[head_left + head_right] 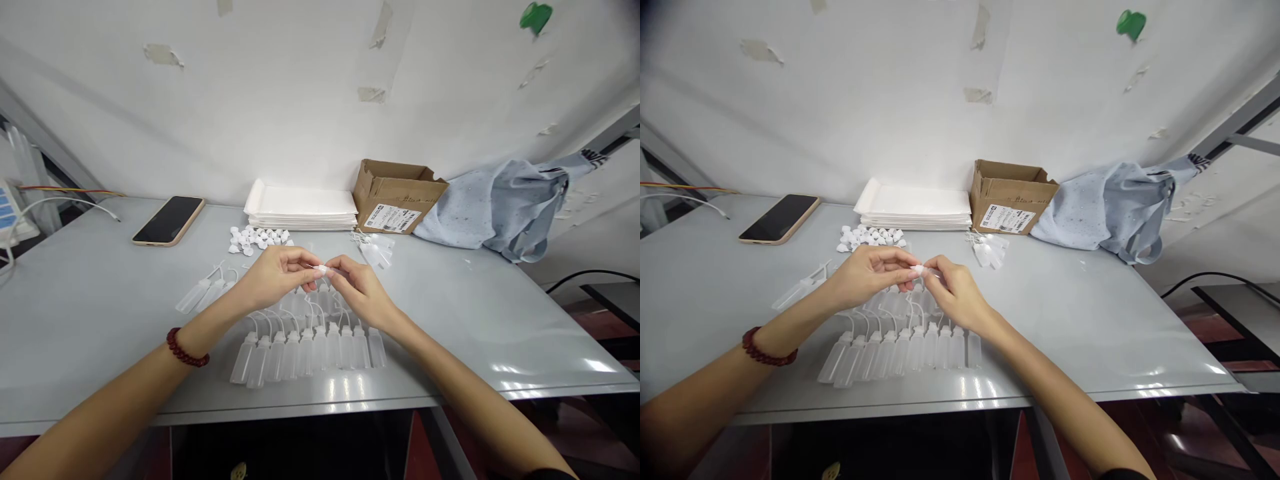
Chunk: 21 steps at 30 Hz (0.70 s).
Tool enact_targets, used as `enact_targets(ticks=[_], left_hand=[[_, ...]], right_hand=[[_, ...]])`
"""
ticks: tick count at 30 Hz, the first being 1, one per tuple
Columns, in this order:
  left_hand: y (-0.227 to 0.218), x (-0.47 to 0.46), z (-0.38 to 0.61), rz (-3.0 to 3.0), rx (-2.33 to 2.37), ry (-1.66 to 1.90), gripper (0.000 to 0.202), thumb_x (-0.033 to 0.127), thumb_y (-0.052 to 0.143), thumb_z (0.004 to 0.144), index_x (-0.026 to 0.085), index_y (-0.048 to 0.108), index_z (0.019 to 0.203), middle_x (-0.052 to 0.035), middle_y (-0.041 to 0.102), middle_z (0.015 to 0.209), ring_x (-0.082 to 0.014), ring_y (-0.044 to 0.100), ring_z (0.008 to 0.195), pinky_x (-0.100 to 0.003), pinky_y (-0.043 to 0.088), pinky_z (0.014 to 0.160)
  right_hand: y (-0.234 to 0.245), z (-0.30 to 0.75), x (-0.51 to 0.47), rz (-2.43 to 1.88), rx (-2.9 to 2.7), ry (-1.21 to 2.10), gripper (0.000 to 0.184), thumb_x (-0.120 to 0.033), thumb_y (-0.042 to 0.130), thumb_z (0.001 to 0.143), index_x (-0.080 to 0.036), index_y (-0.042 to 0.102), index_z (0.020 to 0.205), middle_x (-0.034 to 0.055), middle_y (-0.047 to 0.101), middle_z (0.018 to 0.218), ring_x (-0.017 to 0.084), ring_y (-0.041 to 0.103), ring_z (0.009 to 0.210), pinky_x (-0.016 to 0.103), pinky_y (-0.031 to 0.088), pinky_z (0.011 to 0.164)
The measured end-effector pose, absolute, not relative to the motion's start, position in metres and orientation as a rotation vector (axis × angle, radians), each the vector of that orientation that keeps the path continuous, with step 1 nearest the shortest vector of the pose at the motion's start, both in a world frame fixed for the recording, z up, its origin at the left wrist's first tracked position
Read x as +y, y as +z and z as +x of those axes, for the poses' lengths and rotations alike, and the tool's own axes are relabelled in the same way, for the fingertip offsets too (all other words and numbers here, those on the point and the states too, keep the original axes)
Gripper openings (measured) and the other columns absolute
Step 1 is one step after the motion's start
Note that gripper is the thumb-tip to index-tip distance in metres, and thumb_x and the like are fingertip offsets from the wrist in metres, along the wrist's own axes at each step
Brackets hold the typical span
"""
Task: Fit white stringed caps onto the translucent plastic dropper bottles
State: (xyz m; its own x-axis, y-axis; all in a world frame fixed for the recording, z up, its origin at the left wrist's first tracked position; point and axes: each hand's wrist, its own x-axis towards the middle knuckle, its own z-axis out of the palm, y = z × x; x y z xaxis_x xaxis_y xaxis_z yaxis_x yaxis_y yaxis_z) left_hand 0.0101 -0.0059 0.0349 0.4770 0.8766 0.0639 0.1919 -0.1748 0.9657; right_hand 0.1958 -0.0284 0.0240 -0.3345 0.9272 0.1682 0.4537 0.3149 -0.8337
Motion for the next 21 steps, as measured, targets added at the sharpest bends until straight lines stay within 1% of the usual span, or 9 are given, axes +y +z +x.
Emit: enact_targets(ticks=[4,7,10,13,15,19,21], left_hand=[[0.031,-0.007,0.010,1.796,0.918,0.884,0.015,0.025,0.065,0.080,0.017,0.068,0.092,-0.0030,0.068,0.088,-0.0150,0.065,0.079,-0.026,0.055,0.071],[0.032,-0.007,0.011,1.801,0.921,0.911,0.018,0.026,0.065,0.080,0.018,0.066,0.096,-0.0038,0.067,0.096,-0.0161,0.065,0.085,-0.027,0.055,0.074],[0.035,-0.008,0.012,1.727,0.943,0.915,0.022,0.033,0.064,0.081,0.017,0.062,0.095,-0.0043,0.068,0.091,-0.0161,0.067,0.079,-0.026,0.056,0.068],[0.038,-0.007,0.012,1.703,0.993,0.898,0.022,0.036,0.060,0.085,0.015,0.063,0.087,-0.0033,0.069,0.076,-0.0152,0.068,0.067,-0.026,0.056,0.062],[0.038,-0.007,0.012,1.690,1.009,0.857,0.023,0.036,0.059,0.085,0.014,0.064,0.084,-0.0028,0.068,0.067,-0.0152,0.067,0.062,-0.027,0.056,0.061],[0.038,-0.007,0.012,1.633,0.976,0.775,0.021,0.034,0.063,0.083,0.013,0.066,0.083,-0.0027,0.068,0.065,-0.0148,0.067,0.061,-0.027,0.056,0.062],[0.038,-0.007,0.011,1.650,0.951,0.787,0.018,0.031,0.065,0.081,0.014,0.066,0.084,-0.0023,0.068,0.067,-0.0145,0.067,0.064,-0.026,0.056,0.064]], right_hand=[[0.025,0.197,-0.026,-1.242,-1.835,1.067,0.023,-0.035,0.045,0.091,-0.017,0.057,0.086,-0.0040,0.045,0.063,0.010,0.041,0.057,0.024,0.033,0.054],[0.025,0.198,-0.025,-1.219,-1.832,1.035,0.023,-0.036,0.045,0.091,-0.017,0.056,0.088,-0.0035,0.046,0.064,0.011,0.042,0.058,0.024,0.034,0.054],[0.023,0.198,-0.026,-1.196,-1.904,0.875,0.021,-0.035,0.043,0.092,-0.017,0.055,0.092,-0.0023,0.049,0.065,0.011,0.043,0.056,0.025,0.034,0.053],[0.020,0.197,-0.027,-1.184,-1.989,0.712,0.016,-0.031,0.042,0.093,-0.018,0.051,0.093,-0.0027,0.049,0.062,0.012,0.043,0.053,0.025,0.033,0.051],[0.018,0.196,-0.028,-1.169,-2.036,0.632,0.014,-0.029,0.041,0.092,-0.018,0.050,0.094,-0.0018,0.051,0.063,0.012,0.045,0.053,0.026,0.035,0.052],[0.015,0.195,-0.030,-1.129,-2.106,0.535,0.013,-0.027,0.041,0.091,-0.017,0.047,0.097,0.0035,0.057,0.074,0.014,0.050,0.059,0.027,0.037,0.055],[0.014,0.196,-0.030,-1.142,-2.105,0.579,0.012,-0.026,0.042,0.091,-0.018,0.044,0.099,0.0008,0.054,0.070,0.013,0.049,0.055,0.026,0.036,0.053]])
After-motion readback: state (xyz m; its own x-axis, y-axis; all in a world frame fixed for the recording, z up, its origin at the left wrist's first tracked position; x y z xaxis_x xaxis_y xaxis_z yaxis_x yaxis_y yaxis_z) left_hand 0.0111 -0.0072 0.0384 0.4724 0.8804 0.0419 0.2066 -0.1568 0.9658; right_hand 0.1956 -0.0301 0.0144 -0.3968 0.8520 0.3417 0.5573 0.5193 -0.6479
